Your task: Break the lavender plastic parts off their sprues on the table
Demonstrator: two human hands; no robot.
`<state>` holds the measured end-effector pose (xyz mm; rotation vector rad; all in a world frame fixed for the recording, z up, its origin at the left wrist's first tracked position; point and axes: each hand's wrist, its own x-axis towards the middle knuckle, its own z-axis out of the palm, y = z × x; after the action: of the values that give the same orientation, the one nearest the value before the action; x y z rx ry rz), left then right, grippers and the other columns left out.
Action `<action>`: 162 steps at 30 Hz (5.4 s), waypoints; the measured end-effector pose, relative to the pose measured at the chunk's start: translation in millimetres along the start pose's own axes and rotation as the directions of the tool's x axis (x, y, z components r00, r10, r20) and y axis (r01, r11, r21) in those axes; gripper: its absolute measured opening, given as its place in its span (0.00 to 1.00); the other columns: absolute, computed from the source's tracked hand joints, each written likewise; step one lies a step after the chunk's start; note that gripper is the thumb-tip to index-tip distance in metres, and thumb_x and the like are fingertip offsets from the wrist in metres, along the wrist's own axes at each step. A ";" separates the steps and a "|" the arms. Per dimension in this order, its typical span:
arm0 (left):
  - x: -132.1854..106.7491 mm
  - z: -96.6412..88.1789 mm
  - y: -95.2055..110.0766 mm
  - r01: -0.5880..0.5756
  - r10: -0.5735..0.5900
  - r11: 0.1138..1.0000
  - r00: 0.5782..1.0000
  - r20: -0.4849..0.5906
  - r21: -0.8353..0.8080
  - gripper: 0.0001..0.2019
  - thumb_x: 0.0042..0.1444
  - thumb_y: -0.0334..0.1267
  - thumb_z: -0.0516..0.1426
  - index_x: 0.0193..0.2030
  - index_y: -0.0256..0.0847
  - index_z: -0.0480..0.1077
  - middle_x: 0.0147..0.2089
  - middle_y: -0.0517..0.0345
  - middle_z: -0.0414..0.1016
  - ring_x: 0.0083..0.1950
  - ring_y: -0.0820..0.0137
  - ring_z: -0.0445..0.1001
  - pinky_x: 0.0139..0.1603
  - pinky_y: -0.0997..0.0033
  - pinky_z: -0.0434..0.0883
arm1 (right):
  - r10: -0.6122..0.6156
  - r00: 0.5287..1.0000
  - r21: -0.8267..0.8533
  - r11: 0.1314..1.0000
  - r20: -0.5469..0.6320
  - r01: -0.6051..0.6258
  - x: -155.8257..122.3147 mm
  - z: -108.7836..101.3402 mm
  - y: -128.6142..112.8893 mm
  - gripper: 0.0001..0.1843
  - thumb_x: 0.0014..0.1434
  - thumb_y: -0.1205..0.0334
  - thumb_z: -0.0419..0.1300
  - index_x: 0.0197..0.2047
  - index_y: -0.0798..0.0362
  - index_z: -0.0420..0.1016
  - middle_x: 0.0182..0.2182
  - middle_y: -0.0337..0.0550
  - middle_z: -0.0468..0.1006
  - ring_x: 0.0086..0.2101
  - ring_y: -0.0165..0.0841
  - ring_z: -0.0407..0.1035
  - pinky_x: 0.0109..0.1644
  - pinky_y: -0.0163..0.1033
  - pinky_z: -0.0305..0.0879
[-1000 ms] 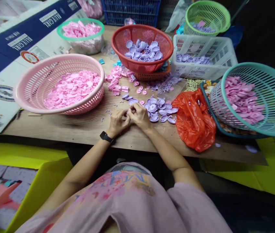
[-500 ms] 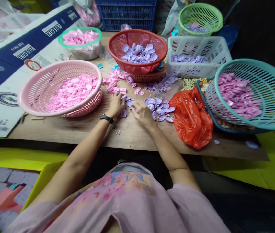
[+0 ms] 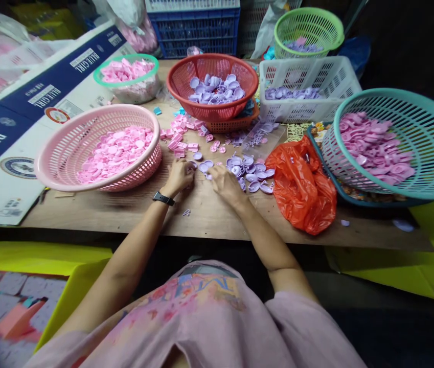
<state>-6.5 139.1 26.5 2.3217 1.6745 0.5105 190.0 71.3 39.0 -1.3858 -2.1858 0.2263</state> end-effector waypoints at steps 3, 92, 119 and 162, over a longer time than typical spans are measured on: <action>-6.8 -6.2 0.2 0.022 -0.021 0.999 1.000 0.008 -0.049 0.09 0.55 0.31 0.57 0.38 0.41 0.79 0.42 0.47 0.80 0.53 0.53 0.72 0.53 0.53 0.67 | 0.126 0.973 -0.003 0.992 -0.193 -0.129 1.8 -17.0 17.7 0.17 0.61 0.76 0.50 0.45 0.55 0.77 0.41 0.51 0.79 0.44 0.42 0.69 0.51 0.43 0.64; -75.9 24.0 15.8 -0.182 -0.047 0.887 0.879 -0.475 -0.425 0.08 0.62 0.39 0.57 0.31 0.42 0.72 0.26 0.60 0.76 0.27 0.73 0.72 0.32 0.73 0.65 | 0.144 0.958 0.381 0.924 -0.249 -0.039 -2.6 24.8 -42.4 0.10 0.64 0.59 0.61 0.33 0.52 0.78 0.29 0.41 0.80 0.29 0.31 0.71 0.36 0.37 0.66; -77.0 26.5 25.7 -0.301 0.145 0.914 0.869 -0.474 -0.273 0.11 0.65 0.42 0.57 0.51 0.41 0.70 0.38 0.55 0.77 0.37 0.69 0.76 0.43 0.69 0.71 | 0.115 0.935 0.264 0.964 -0.335 -0.024 5.9 8.9 -29.6 0.08 0.65 0.63 0.57 0.32 0.51 0.73 0.30 0.39 0.76 0.30 0.31 0.68 0.39 0.36 0.65; -39.0 16.4 -5.8 -0.085 -0.375 0.240 0.911 -0.173 -0.967 0.24 0.45 0.50 0.70 0.42 0.42 0.67 0.34 0.63 0.74 0.32 0.71 0.79 0.35 0.70 0.79 | -0.204 0.958 0.281 0.949 0.202 0.143 -8.6 30.0 -28.3 0.04 0.68 0.68 0.54 0.41 0.51 0.67 0.37 0.42 0.73 0.37 0.35 0.66 0.45 0.40 0.65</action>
<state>-15.9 104.2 3.7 1.0926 1.0446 1.5128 154.9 55.0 22.4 -1.0551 -2.3465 0.6141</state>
